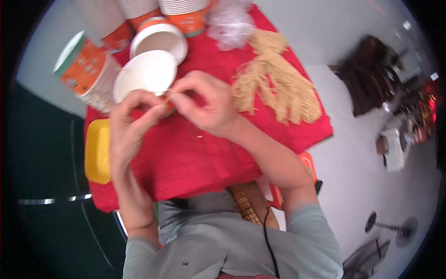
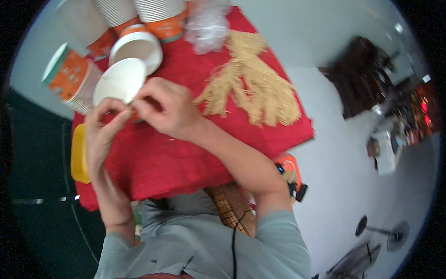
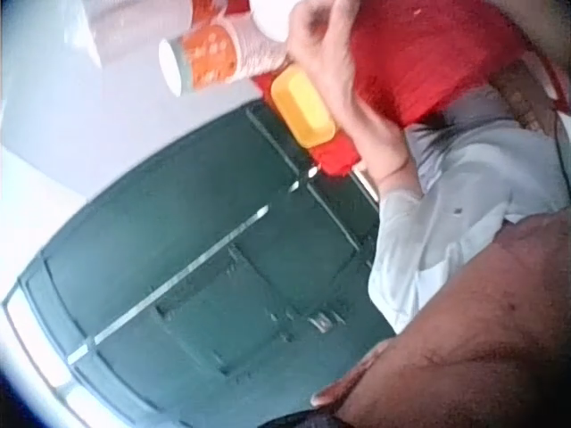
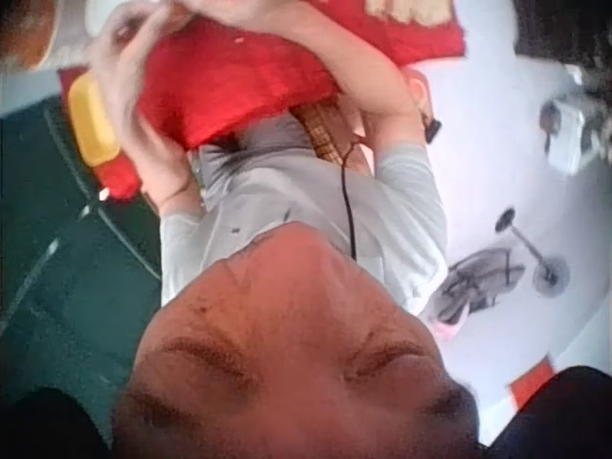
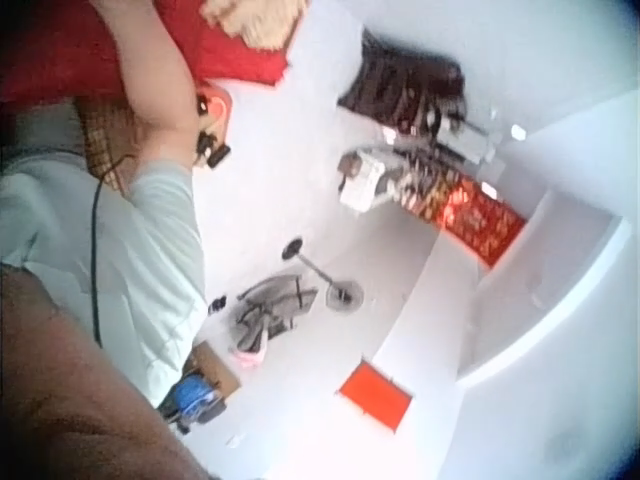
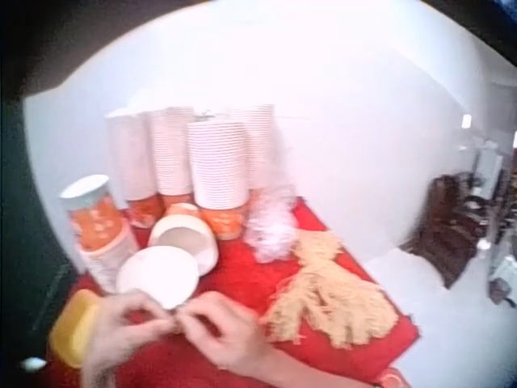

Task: Tying strings onto decorative paper cups as part of a manufacturing or packaging process.

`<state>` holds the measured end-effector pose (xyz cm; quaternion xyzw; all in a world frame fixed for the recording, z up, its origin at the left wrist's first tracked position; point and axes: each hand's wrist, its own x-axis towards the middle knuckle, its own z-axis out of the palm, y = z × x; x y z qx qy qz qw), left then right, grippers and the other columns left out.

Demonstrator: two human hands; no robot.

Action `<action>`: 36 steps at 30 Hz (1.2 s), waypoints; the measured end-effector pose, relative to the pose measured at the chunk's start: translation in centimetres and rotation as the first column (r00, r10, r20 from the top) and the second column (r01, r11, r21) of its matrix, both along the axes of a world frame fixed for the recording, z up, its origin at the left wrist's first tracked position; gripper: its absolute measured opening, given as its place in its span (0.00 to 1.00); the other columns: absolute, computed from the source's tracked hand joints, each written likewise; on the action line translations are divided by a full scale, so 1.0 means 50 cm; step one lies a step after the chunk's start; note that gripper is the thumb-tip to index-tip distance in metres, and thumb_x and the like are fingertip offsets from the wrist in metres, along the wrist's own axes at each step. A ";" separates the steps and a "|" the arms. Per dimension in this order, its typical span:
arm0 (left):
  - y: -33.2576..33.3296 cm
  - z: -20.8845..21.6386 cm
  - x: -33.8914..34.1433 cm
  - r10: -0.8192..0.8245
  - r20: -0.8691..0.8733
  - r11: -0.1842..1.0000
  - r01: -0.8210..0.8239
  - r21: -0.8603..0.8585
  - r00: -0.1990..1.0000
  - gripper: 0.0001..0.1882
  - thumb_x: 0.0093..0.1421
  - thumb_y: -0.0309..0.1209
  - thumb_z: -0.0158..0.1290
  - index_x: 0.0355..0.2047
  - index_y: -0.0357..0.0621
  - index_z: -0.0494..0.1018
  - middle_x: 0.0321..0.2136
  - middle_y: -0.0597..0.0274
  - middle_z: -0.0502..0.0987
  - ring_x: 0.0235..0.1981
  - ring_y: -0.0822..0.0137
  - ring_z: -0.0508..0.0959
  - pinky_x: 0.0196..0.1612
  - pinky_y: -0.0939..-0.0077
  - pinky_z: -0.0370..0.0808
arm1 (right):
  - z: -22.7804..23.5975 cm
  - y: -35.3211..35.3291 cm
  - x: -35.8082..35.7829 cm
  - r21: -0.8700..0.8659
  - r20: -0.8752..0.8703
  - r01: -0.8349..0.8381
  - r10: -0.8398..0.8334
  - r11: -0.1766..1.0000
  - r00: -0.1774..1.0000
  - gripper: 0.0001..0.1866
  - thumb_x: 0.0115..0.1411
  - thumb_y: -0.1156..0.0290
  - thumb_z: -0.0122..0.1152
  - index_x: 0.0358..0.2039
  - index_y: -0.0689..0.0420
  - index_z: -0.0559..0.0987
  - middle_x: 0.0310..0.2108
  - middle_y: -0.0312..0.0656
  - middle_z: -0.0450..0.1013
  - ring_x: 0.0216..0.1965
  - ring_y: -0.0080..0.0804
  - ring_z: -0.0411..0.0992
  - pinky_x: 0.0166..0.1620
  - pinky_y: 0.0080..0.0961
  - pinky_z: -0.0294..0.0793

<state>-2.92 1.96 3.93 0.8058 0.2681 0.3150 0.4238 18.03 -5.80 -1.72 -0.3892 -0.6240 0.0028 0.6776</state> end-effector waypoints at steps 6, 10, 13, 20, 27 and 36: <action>-0.008 0.004 0.009 -0.047 0.103 0.992 0.058 -0.109 0.994 0.05 0.68 0.25 0.69 0.39 0.39 0.83 0.36 0.70 0.80 0.36 0.80 0.77 0.43 0.80 0.75 | 0.008 -0.023 0.009 -0.085 0.021 -0.017 0.019 0.996 1.000 0.07 0.66 0.82 0.72 0.43 0.60 0.83 0.38 0.43 0.83 0.36 0.35 0.83 0.39 0.31 0.83; -0.012 0.005 0.009 -0.017 0.102 1.000 0.019 -0.017 0.995 0.06 0.68 0.26 0.69 0.44 0.40 0.87 0.36 0.68 0.84 0.36 0.77 0.78 0.43 0.78 0.77 | 0.009 -0.020 0.006 -0.075 0.036 -0.046 0.049 0.996 0.998 0.08 0.66 0.82 0.71 0.44 0.60 0.83 0.38 0.42 0.83 0.35 0.32 0.82 0.38 0.29 0.82; 0.006 0.002 0.003 -0.045 0.055 0.988 0.036 0.150 0.997 0.09 0.68 0.28 0.69 0.48 0.44 0.90 0.37 0.66 0.87 0.38 0.73 0.78 0.44 0.74 0.78 | 0.011 -0.019 0.003 -0.100 0.008 -0.049 0.050 0.994 0.999 0.07 0.67 0.82 0.71 0.44 0.60 0.83 0.38 0.42 0.83 0.35 0.31 0.82 0.39 0.29 0.82; 0.000 0.013 -0.005 -0.053 0.049 0.996 0.056 -0.070 0.997 0.09 0.71 0.32 0.69 0.46 0.40 0.89 0.37 0.65 0.85 0.43 0.72 0.82 0.50 0.71 0.79 | 0.010 -0.019 0.005 -0.139 -0.022 -0.018 0.015 0.990 1.000 0.06 0.68 0.82 0.70 0.43 0.60 0.83 0.37 0.41 0.82 0.34 0.27 0.81 0.40 0.27 0.81; 0.004 0.013 -0.011 -0.039 0.022 0.999 0.040 -0.013 0.999 0.08 0.70 0.31 0.69 0.44 0.40 0.88 0.38 0.65 0.82 0.41 0.73 0.81 0.47 0.74 0.79 | 0.010 -0.021 0.002 -0.142 -0.034 -0.013 0.008 0.990 0.999 0.06 0.69 0.82 0.70 0.43 0.61 0.83 0.37 0.41 0.82 0.35 0.27 0.80 0.39 0.27 0.81; 0.004 0.014 -0.007 0.001 0.056 1.000 -0.001 0.004 0.998 0.07 0.68 0.32 0.69 0.39 0.42 0.87 0.31 0.68 0.84 0.37 0.73 0.77 0.43 0.72 0.77 | -0.003 -0.017 0.005 -0.177 -0.108 -0.075 0.056 0.981 0.993 0.04 0.71 0.82 0.68 0.44 0.61 0.81 0.37 0.40 0.81 0.36 0.25 0.80 0.42 0.25 0.81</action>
